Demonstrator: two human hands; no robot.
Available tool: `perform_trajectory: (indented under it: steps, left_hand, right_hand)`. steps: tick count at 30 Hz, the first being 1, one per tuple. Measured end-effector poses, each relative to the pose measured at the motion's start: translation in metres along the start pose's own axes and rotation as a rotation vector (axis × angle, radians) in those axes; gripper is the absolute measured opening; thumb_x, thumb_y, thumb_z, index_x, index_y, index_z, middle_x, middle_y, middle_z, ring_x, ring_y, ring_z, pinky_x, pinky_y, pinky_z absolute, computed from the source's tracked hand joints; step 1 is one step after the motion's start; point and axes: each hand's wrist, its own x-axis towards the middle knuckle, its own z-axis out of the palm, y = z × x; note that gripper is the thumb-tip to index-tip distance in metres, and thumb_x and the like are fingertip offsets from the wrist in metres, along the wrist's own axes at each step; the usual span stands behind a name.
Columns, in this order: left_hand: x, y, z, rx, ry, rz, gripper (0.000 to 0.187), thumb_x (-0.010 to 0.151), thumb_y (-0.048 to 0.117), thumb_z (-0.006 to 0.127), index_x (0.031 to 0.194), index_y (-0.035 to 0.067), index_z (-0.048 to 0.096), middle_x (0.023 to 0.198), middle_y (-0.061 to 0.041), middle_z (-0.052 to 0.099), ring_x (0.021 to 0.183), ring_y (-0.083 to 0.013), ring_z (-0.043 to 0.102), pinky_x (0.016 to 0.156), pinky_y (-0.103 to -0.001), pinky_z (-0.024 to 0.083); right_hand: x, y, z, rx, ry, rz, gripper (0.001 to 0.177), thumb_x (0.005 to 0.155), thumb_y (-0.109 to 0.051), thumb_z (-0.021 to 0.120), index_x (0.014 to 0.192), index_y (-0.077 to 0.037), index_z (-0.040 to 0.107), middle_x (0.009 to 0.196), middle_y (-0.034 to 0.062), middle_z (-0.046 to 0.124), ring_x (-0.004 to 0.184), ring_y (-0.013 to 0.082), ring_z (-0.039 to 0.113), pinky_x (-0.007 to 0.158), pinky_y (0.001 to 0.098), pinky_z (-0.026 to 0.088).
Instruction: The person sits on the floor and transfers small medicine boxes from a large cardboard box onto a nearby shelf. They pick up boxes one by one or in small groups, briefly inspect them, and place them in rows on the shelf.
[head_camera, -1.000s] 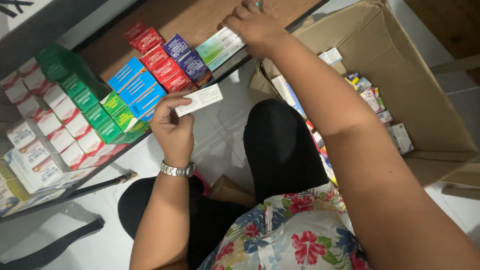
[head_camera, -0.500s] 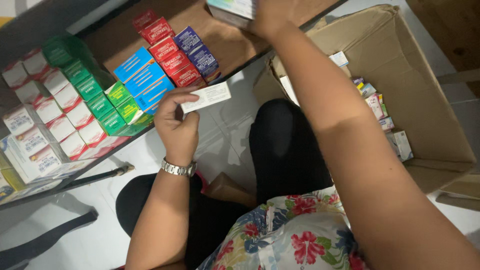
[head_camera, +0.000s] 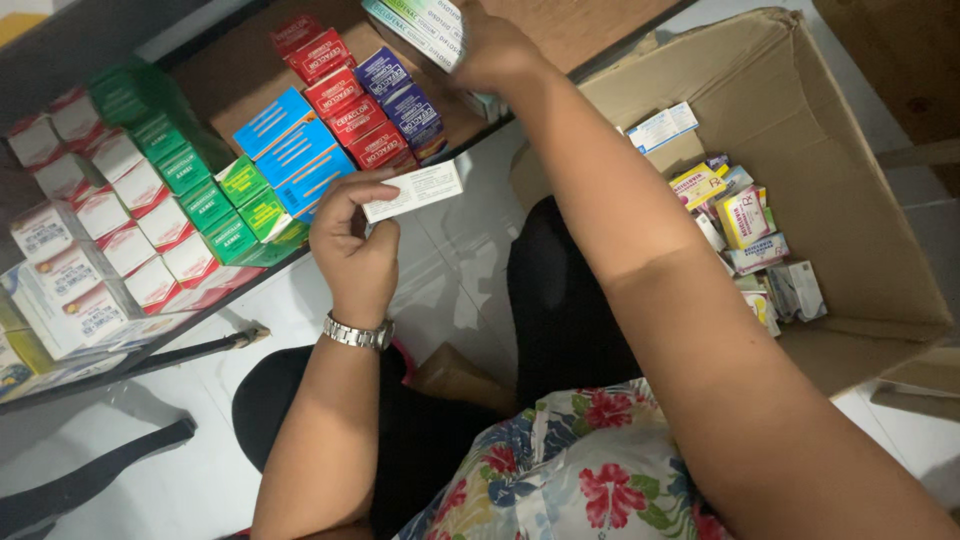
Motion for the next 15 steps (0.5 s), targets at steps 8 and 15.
perform_trajectory:
  steps: [8, 15]
  left_hand:
    - [0.0, -0.005, 0.0, -0.021, 0.039, -0.033, 0.036, 0.078, -0.02, 0.052, 0.103, 0.003, 0.067, 0.121, -0.01, 0.067, 0.117, -0.0194, 0.065, 0.104, -0.03, 0.055]
    - [0.002, -0.003, -0.001, 0.021, 0.036, -0.033, 0.037, 0.075, -0.02, 0.051, 0.101, 0.002, 0.067, 0.119, -0.011, 0.067, 0.113, -0.0188, 0.065, 0.097, -0.028, 0.054]
  right_hand:
    - [-0.005, -0.011, 0.0, -0.042, -0.031, 0.001, 0.08, 0.065, -0.031, 0.088, 0.133, -0.003, 0.056, 0.117, 0.0223, 0.07, 0.108, 0.0353, 0.069, 0.093, 0.0398, 0.054]
    - [0.008, -0.014, 0.015, 0.194, -0.134, 0.028, 0.083, 0.068, -0.034, 0.089, 0.134, 0.0, 0.053, 0.118, 0.019, 0.071, 0.106, 0.0289, 0.073, 0.091, 0.0344, 0.058]
